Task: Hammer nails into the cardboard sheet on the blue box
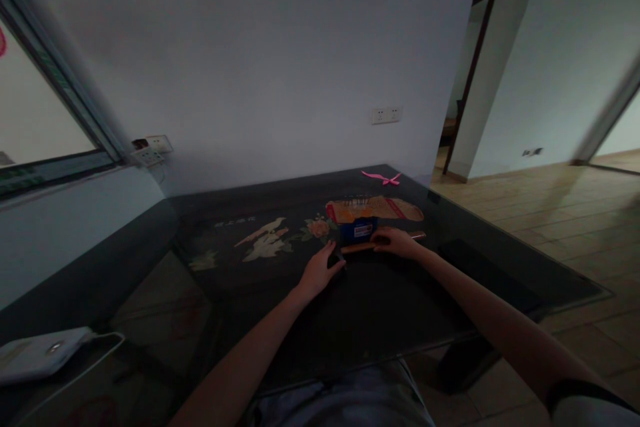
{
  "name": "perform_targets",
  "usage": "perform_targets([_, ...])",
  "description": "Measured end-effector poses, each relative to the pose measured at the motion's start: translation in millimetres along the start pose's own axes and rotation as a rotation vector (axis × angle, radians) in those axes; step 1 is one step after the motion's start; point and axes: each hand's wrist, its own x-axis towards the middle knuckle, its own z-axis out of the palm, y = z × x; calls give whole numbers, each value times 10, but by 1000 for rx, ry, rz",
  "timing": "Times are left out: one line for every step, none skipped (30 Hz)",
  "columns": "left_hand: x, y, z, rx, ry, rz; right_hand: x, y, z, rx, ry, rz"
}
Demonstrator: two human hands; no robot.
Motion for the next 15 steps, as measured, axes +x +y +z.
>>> perform_targets([-3, 3, -2, 0, 0, 1, -7, -8, -1, 5, 3, -6])
perform_targets([-7, 7, -4, 1, -1, 0, -14, -15, -3, 8, 6, -12])
perform_targets([-11, 11, -7, 3, -1, 0, -19, -22, -6, 9, 9, -18])
perform_targets([-15, 16, -9, 8, 0, 2, -23, -28, -9, 10, 12, -23])
perform_targets([-19, 21, -12, 14, -1, 4, -26, -33, -12, 8, 15, -28])
perform_targets([-23, 25, -15, 21, -1, 8, -30, -38, -17, 5, 17, -30])
perform_targets([-27, 25, -19, 29, -2, 13, -35, -42, -21, 1, 19, -31])
perform_targets([-30, 23, -22, 38, -4, 18, -41, -46, -26, -4, 20, -30])
perform_targets([-33, 17, -25, 49, -7, 22, -49, -49, -31, -12, 24, -28])
perform_targets([-35, 7, -28, 59, -11, 28, -59, -53, -35, -23, 30, -24])
perform_targets([-38, -4, -30, 69, -12, 38, -72, -55, -36, -36, 38, -22])
perform_targets([-40, -17, -32, 76, -12, 51, -86, -57, -35, -50, 46, -22])
perform_targets([-43, -29, -33, 81, -14, 67, -100, -57, -31, -60, 52, -26])
perform_targets([-46, -38, -35, 85, -18, 83, -113, -56, -23, -65, 57, -32])
perform_targets([-49, -44, -36, 87, -25, 97, -123, -53, -13, -62, 61, -40])
